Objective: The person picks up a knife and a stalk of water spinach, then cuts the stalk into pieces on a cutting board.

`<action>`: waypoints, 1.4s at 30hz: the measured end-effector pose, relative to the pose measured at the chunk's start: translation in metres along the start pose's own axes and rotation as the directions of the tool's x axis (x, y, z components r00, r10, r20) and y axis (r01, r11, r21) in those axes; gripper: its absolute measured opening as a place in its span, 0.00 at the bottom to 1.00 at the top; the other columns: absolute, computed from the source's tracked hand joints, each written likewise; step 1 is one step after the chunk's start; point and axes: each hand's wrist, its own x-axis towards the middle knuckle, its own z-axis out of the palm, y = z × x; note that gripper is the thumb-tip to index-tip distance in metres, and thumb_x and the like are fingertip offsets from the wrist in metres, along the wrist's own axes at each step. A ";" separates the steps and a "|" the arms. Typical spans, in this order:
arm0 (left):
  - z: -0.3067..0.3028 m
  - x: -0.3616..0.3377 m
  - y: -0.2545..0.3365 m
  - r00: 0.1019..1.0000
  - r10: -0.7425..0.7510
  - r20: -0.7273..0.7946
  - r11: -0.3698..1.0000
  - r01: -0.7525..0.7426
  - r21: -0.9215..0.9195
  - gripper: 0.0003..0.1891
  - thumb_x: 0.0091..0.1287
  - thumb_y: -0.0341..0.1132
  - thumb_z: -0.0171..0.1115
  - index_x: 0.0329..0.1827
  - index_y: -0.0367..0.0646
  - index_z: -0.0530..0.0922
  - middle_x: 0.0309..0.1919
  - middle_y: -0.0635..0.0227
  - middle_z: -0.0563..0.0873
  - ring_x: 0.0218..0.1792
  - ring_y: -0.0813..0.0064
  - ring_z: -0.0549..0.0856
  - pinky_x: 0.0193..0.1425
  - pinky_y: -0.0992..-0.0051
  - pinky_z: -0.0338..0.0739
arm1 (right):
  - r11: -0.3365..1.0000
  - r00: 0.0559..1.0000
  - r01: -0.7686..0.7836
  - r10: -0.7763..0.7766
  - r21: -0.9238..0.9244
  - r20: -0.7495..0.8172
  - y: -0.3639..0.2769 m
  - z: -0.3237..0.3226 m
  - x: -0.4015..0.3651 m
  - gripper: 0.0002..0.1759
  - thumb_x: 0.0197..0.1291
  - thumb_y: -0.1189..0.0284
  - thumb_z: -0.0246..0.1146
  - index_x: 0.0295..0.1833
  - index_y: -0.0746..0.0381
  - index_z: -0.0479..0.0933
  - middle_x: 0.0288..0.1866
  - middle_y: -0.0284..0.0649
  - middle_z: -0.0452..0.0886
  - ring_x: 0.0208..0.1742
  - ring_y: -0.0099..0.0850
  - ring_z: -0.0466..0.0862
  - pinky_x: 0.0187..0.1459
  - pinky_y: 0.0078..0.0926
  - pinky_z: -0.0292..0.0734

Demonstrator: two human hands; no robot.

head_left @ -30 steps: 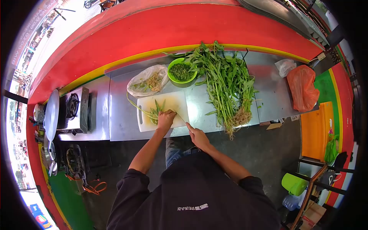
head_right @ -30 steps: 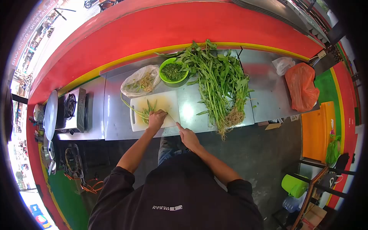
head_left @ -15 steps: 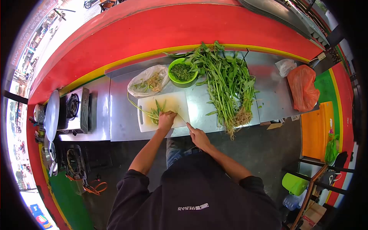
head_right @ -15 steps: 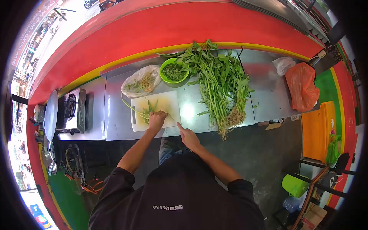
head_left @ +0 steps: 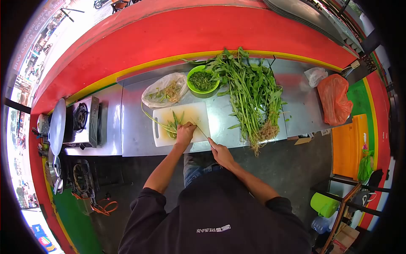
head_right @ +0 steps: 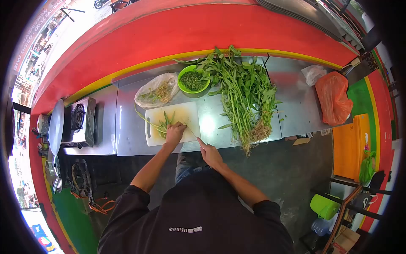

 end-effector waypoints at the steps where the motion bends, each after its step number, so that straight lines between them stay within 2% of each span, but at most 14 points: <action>1: 0.000 0.000 0.000 1.000 0.000 0.002 1.000 0.000 -0.003 0.05 0.65 0.33 0.65 0.39 0.50 0.89 0.35 0.73 0.87 0.38 0.69 0.87 0.49 0.63 0.73 | 1.000 1.000 -0.003 0.003 -0.001 0.000 0.002 0.001 -0.001 0.31 0.71 0.72 0.56 0.79 0.53 0.64 0.33 0.57 0.82 0.35 0.56 0.83 0.43 0.51 0.79; 3: -0.002 0.000 -0.003 0.998 0.058 0.001 0.998 -0.058 -0.009 0.05 0.65 0.33 0.65 0.39 0.50 0.89 0.36 0.74 0.87 0.39 0.69 0.87 0.49 0.63 0.72 | 0.999 1.000 0.001 -0.001 -0.055 0.001 0.002 0.002 0.001 0.30 0.72 0.71 0.55 0.78 0.52 0.65 0.32 0.57 0.82 0.35 0.56 0.83 0.43 0.52 0.79; 7: 0.000 0.001 -0.003 0.997 0.071 0.024 0.997 -0.071 0.006 0.07 0.66 0.32 0.62 0.39 0.51 0.88 0.36 0.73 0.85 0.41 0.70 0.88 0.50 0.61 0.70 | 0.996 1.000 0.012 -0.012 -0.085 0.002 -0.001 0.000 0.006 0.29 0.72 0.71 0.55 0.78 0.53 0.66 0.32 0.57 0.81 0.35 0.57 0.83 0.42 0.53 0.79; 9: -0.001 -0.001 -0.004 0.999 0.040 0.028 0.999 -0.040 -0.003 0.08 0.66 0.31 0.62 0.40 0.51 0.89 0.37 0.72 0.86 0.42 0.70 0.88 0.51 0.62 0.71 | 0.998 1.000 -0.005 0.005 -0.059 -0.006 -0.005 0.002 0.011 0.28 0.72 0.73 0.57 0.77 0.55 0.67 0.33 0.58 0.82 0.35 0.55 0.83 0.42 0.51 0.77; 14: 0.000 -0.001 -0.004 1.000 0.015 0.009 0.999 -0.014 -0.031 0.07 0.65 0.31 0.63 0.40 0.50 0.89 0.36 0.72 0.88 0.40 0.69 0.87 0.49 0.63 0.71 | 0.997 0.999 -0.030 0.028 0.064 0.024 -0.011 -0.006 0.004 0.30 0.70 0.73 0.56 0.77 0.56 0.66 0.35 0.59 0.83 0.37 0.57 0.84 0.43 0.53 0.78; 19: -0.001 0.000 -0.005 0.999 0.042 -0.019 0.997 -0.043 -0.065 0.05 0.65 0.31 0.64 0.38 0.48 0.88 0.35 0.72 0.89 0.39 0.69 0.87 0.47 0.63 0.72 | 0.999 0.999 -0.030 0.030 0.024 0.028 -0.007 -0.003 0.009 0.29 0.70 0.74 0.56 0.77 0.56 0.66 0.34 0.59 0.83 0.37 0.57 0.84 0.43 0.53 0.78; 24: 0.003 -0.002 0.000 1.000 -0.007 -0.030 0.998 0.005 -0.069 0.08 0.65 0.30 0.62 0.41 0.48 0.89 0.35 0.71 0.88 0.40 0.67 0.87 0.52 0.63 0.72 | 1.000 1.000 -0.023 0.024 -0.013 0.012 -0.006 -0.004 0.009 0.29 0.71 0.74 0.56 0.77 0.56 0.67 0.33 0.60 0.81 0.36 0.57 0.83 0.43 0.49 0.77; 27: 0.006 -0.003 -0.005 1.000 -0.009 -0.011 0.992 0.008 -0.127 0.09 0.64 0.29 0.62 0.41 0.48 0.89 0.36 0.71 0.88 0.41 0.67 0.87 0.53 0.63 0.72 | 0.998 0.999 -0.021 0.019 0.061 0.029 -0.007 -0.005 0.004 0.31 0.71 0.73 0.56 0.78 0.55 0.64 0.33 0.60 0.82 0.36 0.58 0.83 0.43 0.53 0.78; 30: 0.003 -0.004 -0.003 1.000 -0.005 -0.006 0.993 0.004 -0.119 0.09 0.64 0.29 0.61 0.40 0.48 0.89 0.37 0.71 0.87 0.42 0.67 0.87 0.52 0.63 0.72 | 0.997 0.999 -0.028 0.026 0.073 0.029 -0.003 -0.005 0.002 0.31 0.71 0.73 0.56 0.78 0.55 0.64 0.33 0.60 0.82 0.36 0.57 0.83 0.43 0.53 0.77; 32: -0.001 -0.001 -0.003 1.000 0.006 0.016 0.997 -0.005 -0.080 0.09 0.65 0.29 0.61 0.40 0.48 0.89 0.37 0.71 0.87 0.42 0.67 0.86 0.52 0.63 0.72 | 0.999 0.999 -0.033 0.033 0.030 0.023 -0.004 -0.003 0.007 0.29 0.71 0.74 0.57 0.77 0.56 0.67 0.34 0.60 0.82 0.36 0.57 0.83 0.42 0.48 0.77; 37: -0.007 0.000 0.004 0.999 -0.006 0.045 1.000 0.007 -0.028 0.09 0.65 0.29 0.60 0.40 0.47 0.89 0.37 0.70 0.87 0.42 0.66 0.86 0.50 0.63 0.74 | 0.999 1.000 -0.029 0.029 0.023 0.007 -0.008 -0.004 0.012 0.29 0.71 0.74 0.57 0.77 0.57 0.67 0.35 0.61 0.82 0.36 0.57 0.84 0.42 0.48 0.78; 39: -0.004 -0.002 0.003 0.998 -0.049 0.035 0.995 0.052 -0.080 0.09 0.64 0.29 0.61 0.41 0.46 0.89 0.37 0.68 0.86 0.42 0.64 0.87 0.49 0.62 0.75 | 0.999 0.999 -0.035 0.035 0.031 0.002 -0.008 -0.004 0.010 0.29 0.71 0.74 0.57 0.77 0.57 0.67 0.36 0.61 0.82 0.37 0.57 0.84 0.42 0.47 0.78; 40: -0.001 -0.002 -0.001 0.999 -0.042 0.013 0.984 0.043 -0.171 0.09 0.64 0.29 0.61 0.41 0.45 0.89 0.37 0.66 0.87 0.42 0.63 0.87 0.48 0.61 0.76 | 0.996 0.999 -0.044 0.043 0.082 0.014 -0.008 -0.006 0.008 0.29 0.71 0.74 0.57 0.77 0.56 0.66 0.35 0.61 0.83 0.37 0.57 0.84 0.43 0.49 0.78; 42: 0.001 -0.004 -0.005 0.999 -0.043 0.017 0.985 0.046 -0.169 0.09 0.64 0.29 0.62 0.41 0.46 0.89 0.37 0.66 0.88 0.42 0.63 0.87 0.48 0.62 0.76 | 0.990 0.998 -0.058 0.054 0.132 0.031 -0.008 -0.006 0.005 0.30 0.70 0.73 0.57 0.77 0.55 0.66 0.35 0.60 0.83 0.37 0.58 0.84 0.44 0.52 0.78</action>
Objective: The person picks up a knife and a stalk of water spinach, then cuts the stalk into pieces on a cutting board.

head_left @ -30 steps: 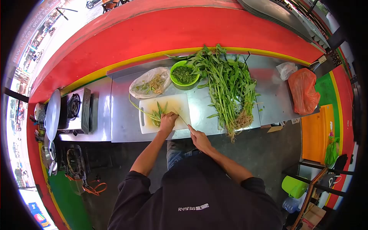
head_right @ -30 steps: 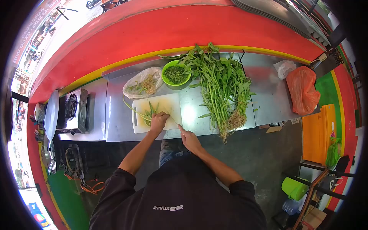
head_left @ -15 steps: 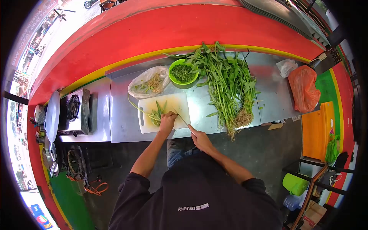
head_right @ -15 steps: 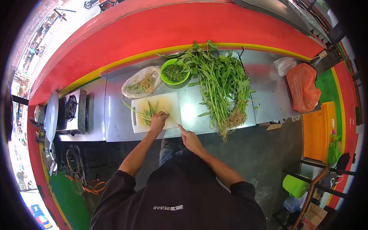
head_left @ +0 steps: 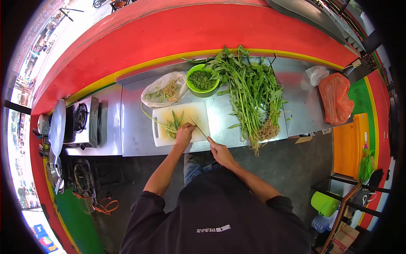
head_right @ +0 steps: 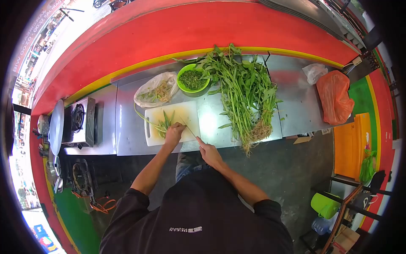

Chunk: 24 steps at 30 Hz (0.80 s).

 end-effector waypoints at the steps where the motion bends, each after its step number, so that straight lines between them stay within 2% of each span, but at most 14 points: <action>1: 0.000 0.001 0.000 1.000 0.005 0.003 1.000 -0.005 0.001 0.08 0.64 0.30 0.62 0.41 0.47 0.89 0.37 0.67 0.88 0.42 0.64 0.87 0.48 0.62 0.76 | 1.000 1.000 0.016 -0.016 -0.011 -0.002 0.001 0.000 0.000 0.30 0.70 0.74 0.57 0.77 0.55 0.66 0.35 0.60 0.83 0.38 0.58 0.84 0.44 0.51 0.79; 3: -0.003 0.001 0.003 1.000 -0.002 0.006 1.000 0.002 0.030 0.08 0.64 0.30 0.62 0.40 0.48 0.89 0.37 0.67 0.89 0.41 0.64 0.87 0.49 0.63 0.75 | 0.999 1.000 0.029 -0.029 -0.022 -0.004 0.001 0.000 0.001 0.30 0.70 0.74 0.57 0.77 0.55 0.66 0.36 0.61 0.84 0.38 0.58 0.85 0.44 0.51 0.79; 5: -0.009 0.002 0.006 1.000 -0.008 0.011 0.998 0.007 0.063 0.08 0.64 0.30 0.63 0.40 0.49 0.89 0.37 0.68 0.89 0.41 0.65 0.87 0.49 0.63 0.75 | 0.999 1.000 0.015 -0.015 -0.035 0.005 0.000 0.000 0.003 0.29 0.71 0.74 0.58 0.77 0.56 0.67 0.38 0.62 0.83 0.41 0.58 0.85 0.44 0.45 0.79; 10: -0.009 0.004 0.010 1.000 -0.015 -0.001 0.994 0.015 0.109 0.07 0.64 0.32 0.63 0.40 0.49 0.89 0.36 0.69 0.88 0.41 0.65 0.87 0.49 0.63 0.75 | 0.997 1.000 0.004 -0.003 -0.074 0.019 -0.001 -0.003 0.008 0.29 0.71 0.73 0.58 0.77 0.56 0.67 0.39 0.61 0.83 0.40 0.57 0.85 0.44 0.46 0.78; 12: -0.009 0.003 0.010 1.000 -0.015 -0.014 0.996 0.017 0.091 0.07 0.65 0.32 0.64 0.40 0.49 0.89 0.36 0.69 0.88 0.41 0.65 0.87 0.48 0.62 0.76 | 0.998 0.999 0.003 0.000 -0.067 0.032 0.000 -0.001 0.006 0.29 0.71 0.73 0.58 0.77 0.57 0.66 0.39 0.61 0.83 0.40 0.56 0.85 0.44 0.46 0.78; 15: -0.012 0.002 0.009 1.000 -0.023 -0.021 0.999 0.024 0.033 0.06 0.65 0.32 0.65 0.40 0.48 0.89 0.36 0.67 0.88 0.40 0.63 0.87 0.46 0.61 0.79 | 0.996 0.997 0.052 -0.056 -0.078 -0.044 0.001 -0.002 0.007 0.28 0.73 0.70 0.58 0.76 0.58 0.67 0.38 0.60 0.83 0.38 0.55 0.85 0.44 0.45 0.78; 17: -0.012 0.005 0.006 0.999 -0.028 -0.018 1.000 0.028 -0.011 0.05 0.65 0.32 0.66 0.40 0.47 0.88 0.37 0.67 0.87 0.40 0.61 0.88 0.44 0.61 0.81 | 0.999 0.999 -0.043 0.042 -0.021 -0.027 -0.005 -0.007 0.009 0.26 0.73 0.68 0.57 0.75 0.56 0.69 0.35 0.60 0.83 0.38 0.58 0.84 0.45 0.52 0.77; 19: -0.013 0.007 0.000 0.999 -0.032 -0.015 0.999 0.031 -0.024 0.05 0.65 0.31 0.65 0.39 0.47 0.88 0.38 0.67 0.87 0.39 0.59 0.88 0.42 0.62 0.83 | 0.997 0.997 -0.074 0.074 0.013 0.000 -0.010 -0.011 0.011 0.25 0.74 0.66 0.56 0.74 0.57 0.70 0.38 0.61 0.84 0.41 0.59 0.84 0.47 0.50 0.77; 22: -0.017 0.012 -0.007 0.999 -0.037 -0.003 0.997 0.037 -0.061 0.05 0.65 0.30 0.65 0.40 0.46 0.88 0.38 0.66 0.87 0.39 0.59 0.88 0.42 0.62 0.83 | 0.998 0.997 -0.061 0.062 0.025 -0.035 -0.020 -0.012 0.007 0.24 0.75 0.65 0.56 0.73 0.60 0.71 0.48 0.62 0.84 0.52 0.58 0.85 0.52 0.43 0.79; 24: -0.018 0.013 -0.009 0.999 -0.043 -0.003 0.997 0.042 -0.071 0.06 0.65 0.29 0.64 0.40 0.46 0.88 0.38 0.66 0.87 0.40 0.59 0.88 0.42 0.62 0.83 | 0.997 0.997 -0.077 0.077 0.021 -0.029 -0.024 -0.011 0.005 0.24 0.75 0.65 0.55 0.73 0.60 0.71 0.49 0.62 0.84 0.53 0.57 0.85 0.53 0.42 0.79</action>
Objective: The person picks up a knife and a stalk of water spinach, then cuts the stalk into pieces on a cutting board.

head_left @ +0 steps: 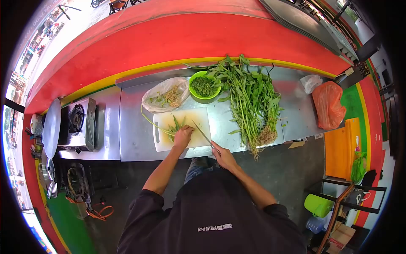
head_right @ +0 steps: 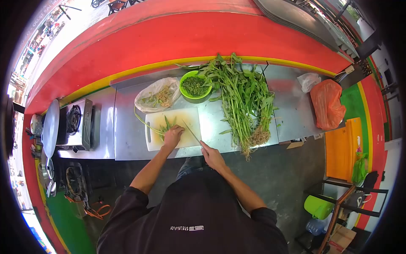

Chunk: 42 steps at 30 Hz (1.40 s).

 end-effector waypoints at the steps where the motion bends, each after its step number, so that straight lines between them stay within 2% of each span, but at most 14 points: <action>1: 0.001 -0.003 0.001 1.000 -0.008 0.006 1.000 0.008 -0.003 0.06 0.65 0.29 0.64 0.40 0.46 0.88 0.38 0.66 0.87 0.40 0.59 0.88 0.43 0.62 0.83 | 1.000 1.000 -0.018 0.018 0.005 0.008 -0.002 0.001 -0.004 0.24 0.75 0.65 0.55 0.73 0.60 0.71 0.50 0.63 0.84 0.54 0.57 0.84 0.53 0.41 0.79; 5: 0.008 -0.006 -0.007 1.000 0.017 -0.012 1.000 -0.018 -0.013 0.08 0.64 0.28 0.63 0.42 0.46 0.88 0.40 0.66 0.87 0.43 0.60 0.87 0.46 0.63 0.83 | 0.999 0.998 0.004 -0.007 -0.037 -0.065 -0.010 0.011 -0.014 0.24 0.75 0.66 0.56 0.73 0.59 0.71 0.46 0.63 0.84 0.49 0.58 0.85 0.50 0.42 0.79; 8: 0.010 -0.010 -0.010 0.994 0.095 -0.050 0.995 -0.094 0.038 0.06 0.66 0.29 0.64 0.42 0.45 0.88 0.40 0.66 0.87 0.42 0.59 0.87 0.45 0.62 0.83 | 0.994 0.996 -0.074 0.070 -0.079 -0.051 -0.033 0.016 -0.021 0.24 0.74 0.66 0.56 0.73 0.59 0.71 0.40 0.63 0.83 0.43 0.59 0.85 0.45 0.46 0.78; 10: 0.009 -0.009 -0.010 0.996 0.092 0.005 0.995 -0.093 0.040 0.13 0.62 0.26 0.59 0.46 0.46 0.87 0.42 0.67 0.85 0.48 0.62 0.86 0.50 0.63 0.82 | 0.988 0.992 -0.121 0.115 -0.099 -0.057 -0.037 0.024 -0.023 0.24 0.75 0.66 0.56 0.73 0.58 0.72 0.38 0.63 0.82 0.41 0.59 0.85 0.44 0.47 0.78; 13: 0.007 -0.008 -0.011 0.991 0.134 -0.025 0.991 -0.134 0.015 0.08 0.66 0.29 0.63 0.44 0.45 0.87 0.40 0.66 0.86 0.44 0.60 0.86 0.46 0.62 0.83 | 0.975 0.984 -0.162 0.148 -0.154 -0.098 -0.042 0.035 -0.034 0.23 0.75 0.67 0.56 0.72 0.57 0.73 0.37 0.64 0.81 0.40 0.59 0.84 0.42 0.48 0.77; 16: 0.007 -0.010 -0.012 0.991 0.135 -0.006 0.991 -0.134 0.027 0.09 0.65 0.28 0.63 0.44 0.45 0.88 0.40 0.66 0.86 0.45 0.61 0.86 0.48 0.62 0.82 | 0.980 0.981 -0.154 0.137 -0.124 -0.140 -0.044 0.041 -0.038 0.23 0.75 0.68 0.56 0.72 0.56 0.73 0.36 0.63 0.81 0.38 0.60 0.83 0.41 0.49 0.77; 18: 0.009 -0.007 -0.013 0.989 0.148 -0.013 0.989 -0.148 0.031 0.09 0.64 0.28 0.62 0.44 0.45 0.88 0.40 0.66 0.86 0.46 0.61 0.86 0.49 0.62 0.82 | 0.985 0.978 -0.119 0.095 -0.122 -0.186 -0.040 0.048 -0.041 0.22 0.75 0.68 0.55 0.72 0.57 0.73 0.34 0.61 0.82 0.35 0.56 0.84 0.40 0.45 0.77; 22: 0.007 -0.006 -0.016 0.987 0.162 0.013 0.987 -0.162 0.019 0.12 0.61 0.25 0.60 0.44 0.47 0.88 0.40 0.67 0.86 0.45 0.63 0.86 0.49 0.62 0.82 | 0.978 0.975 -0.157 0.131 -0.140 -0.179 -0.033 0.054 -0.043 0.22 0.75 0.67 0.56 0.72 0.54 0.73 0.33 0.60 0.81 0.35 0.58 0.82 0.39 0.52 0.75; 24: 0.007 -0.004 -0.017 0.985 0.174 0.013 0.984 -0.174 0.029 0.12 0.61 0.25 0.61 0.44 0.47 0.88 0.40 0.67 0.86 0.45 0.63 0.86 0.49 0.61 0.81 | 0.955 0.975 -0.143 0.091 -0.260 -0.203 -0.023 0.057 -0.037 0.22 0.75 0.66 0.56 0.71 0.51 0.74 0.32 0.58 0.81 0.35 0.58 0.82 0.39 0.55 0.76; 28: 0.011 -0.007 -0.018 0.986 0.166 0.009 0.986 -0.165 -0.004 0.12 0.61 0.25 0.61 0.43 0.48 0.88 0.40 0.67 0.86 0.46 0.62 0.86 0.50 0.61 0.80 | 0.937 0.974 -0.066 -0.014 -0.343 -0.228 -0.013 0.062 -0.027 0.22 0.74 0.69 0.57 0.71 0.56 0.74 0.32 0.57 0.82 0.34 0.56 0.84 0.38 0.49 0.77; 30: 0.011 -0.007 -0.017 0.988 0.152 -0.007 0.988 -0.152 0.021 0.11 0.61 0.25 0.61 0.43 0.47 0.88 0.40 0.66 0.86 0.46 0.61 0.86 0.50 0.61 0.80 | 0.929 0.979 -0.123 0.056 -0.350 -0.195 -0.013 0.063 -0.019 0.23 0.74 0.68 0.57 0.72 0.55 0.73 0.33 0.58 0.83 0.36 0.56 0.85 0.39 0.49 0.78; 35: 0.013 -0.004 -0.026 0.982 0.186 0.019 0.982 -0.185 -0.036 0.09 0.62 0.26 0.62 0.42 0.44 0.88 0.39 0.63 0.86 0.43 0.59 0.86 0.48 0.60 0.81 | 0.986 0.967 -0.098 0.063 -0.134 -0.248 -0.023 0.067 -0.021 0.22 0.75 0.67 0.56 0.72 0.53 0.73 0.39 0.60 0.85 0.40 0.56 0.86 0.42 0.46 0.79; 38: 0.008 -0.002 -0.018 0.993 0.117 0.020 0.982 -0.113 -0.152 0.08 0.64 0.26 0.63 0.42 0.42 0.88 0.38 0.61 0.86 0.42 0.57 0.86 0.48 0.60 0.81 | 0.978 0.953 -0.202 0.183 -0.055 -0.242 -0.040 0.060 -0.032 0.22 0.75 0.67 0.57 0.71 0.54 0.74 0.39 0.61 0.83 0.40 0.54 0.87 0.41 0.40 0.79; 42: 0.008 0.001 -0.017 0.992 0.129 0.010 0.977 -0.125 -0.173 0.06 0.64 0.26 0.65 0.41 0.39 0.87 0.36 0.59 0.85 0.40 0.55 0.86 0.46 0.60 0.82 | 0.980 0.958 -0.198 0.189 -0.019 -0.214 -0.034 0.063 -0.039 0.22 0.75 0.68 0.56 0.71 0.58 0.73 0.47 0.63 0.84 0.49 0.59 0.85 0.50 0.45 0.80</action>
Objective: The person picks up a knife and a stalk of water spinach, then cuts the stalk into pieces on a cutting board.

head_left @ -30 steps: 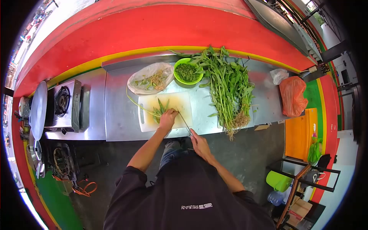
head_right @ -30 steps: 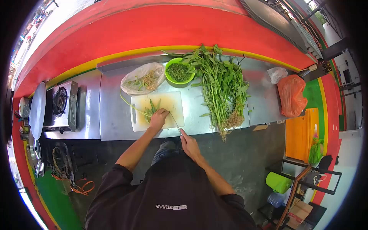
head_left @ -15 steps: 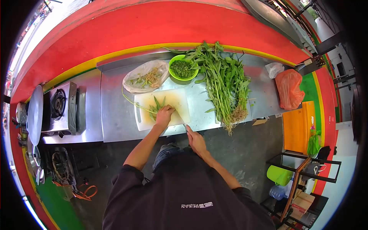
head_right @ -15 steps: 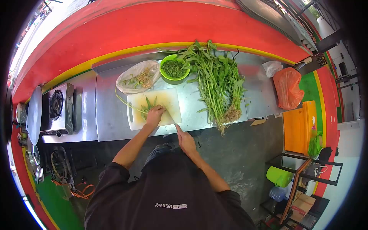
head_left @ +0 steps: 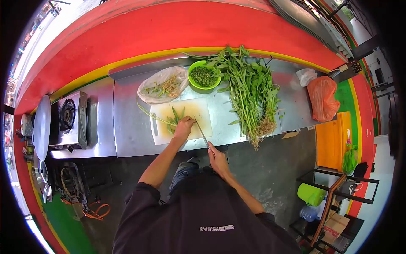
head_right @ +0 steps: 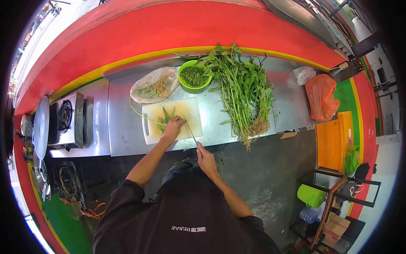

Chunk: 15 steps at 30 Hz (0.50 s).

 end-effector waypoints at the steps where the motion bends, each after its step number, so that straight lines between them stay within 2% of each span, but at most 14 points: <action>1: 0.000 0.001 -0.001 0.999 0.031 -0.015 0.999 -0.031 -0.012 0.05 0.64 0.25 0.66 0.41 0.38 0.87 0.36 0.58 0.85 0.38 0.54 0.86 0.44 0.59 0.82 | 1.000 1.000 -0.004 0.004 0.005 -0.005 0.001 0.001 0.000 0.22 0.75 0.68 0.56 0.71 0.58 0.74 0.47 0.63 0.84 0.49 0.59 0.85 0.50 0.45 0.80; 3: 0.001 0.001 -0.002 0.999 0.033 -0.019 0.999 -0.033 0.002 0.05 0.64 0.25 0.66 0.41 0.38 0.87 0.36 0.58 0.85 0.38 0.54 0.86 0.43 0.59 0.82 | 1.000 1.000 -0.013 0.013 0.011 -0.007 0.002 0.002 0.000 0.22 0.75 0.68 0.56 0.71 0.58 0.74 0.47 0.63 0.84 0.49 0.59 0.85 0.49 0.45 0.80; 5: 0.001 0.000 -0.001 0.999 0.039 -0.021 0.999 -0.038 0.013 0.05 0.63 0.25 0.66 0.40 0.38 0.87 0.35 0.59 0.85 0.37 0.54 0.86 0.43 0.59 0.82 | 0.999 0.999 0.047 -0.048 -0.016 -0.021 0.002 0.001 0.001 0.21 0.74 0.68 0.56 0.70 0.57 0.75 0.45 0.63 0.84 0.47 0.59 0.85 0.47 0.47 0.80; 6: 0.002 -0.001 -0.002 1.000 0.022 0.005 0.998 -0.022 0.056 0.06 0.64 0.27 0.65 0.41 0.41 0.88 0.37 0.62 0.85 0.41 0.57 0.86 0.45 0.60 0.80 | 0.999 0.999 0.044 -0.045 -0.017 -0.020 0.006 0.001 0.001 0.21 0.74 0.68 0.56 0.70 0.57 0.75 0.45 0.63 0.84 0.47 0.59 0.85 0.47 0.47 0.80; 7: 0.002 -0.001 -0.003 1.000 0.004 0.029 0.995 -0.007 0.100 0.06 0.65 0.29 0.64 0.41 0.44 0.88 0.38 0.65 0.85 0.44 0.61 0.86 0.48 0.61 0.79 | 0.997 0.997 0.069 -0.070 -0.031 -0.032 0.009 0.003 0.001 0.21 0.74 0.68 0.56 0.70 0.57 0.75 0.43 0.62 0.84 0.45 0.59 0.85 0.45 0.48 0.79; 11: 0.003 -0.003 -0.003 0.999 0.033 -0.007 0.984 -0.031 0.174 0.06 0.65 0.31 0.64 0.41 0.47 0.88 0.38 0.68 0.85 0.46 0.64 0.85 0.49 0.62 0.77 | 0.982 0.984 0.163 -0.169 -0.100 -0.053 0.021 0.005 0.008 0.22 0.74 0.67 0.57 0.71 0.55 0.74 0.34 0.59 0.82 0.37 0.58 0.83 0.38 0.51 0.76; 15: 0.000 -0.003 -0.001 0.999 0.044 0.011 0.980 -0.045 0.192 0.07 0.65 0.31 0.63 0.42 0.48 0.88 0.38 0.68 0.84 0.46 0.65 0.85 0.50 0.61 0.77 | 0.977 0.992 0.125 -0.125 -0.175 0.010 0.016 -0.003 0.019 0.22 0.74 0.68 0.57 0.71 0.57 0.74 0.39 0.60 0.84 0.41 0.58 0.85 0.42 0.44 0.79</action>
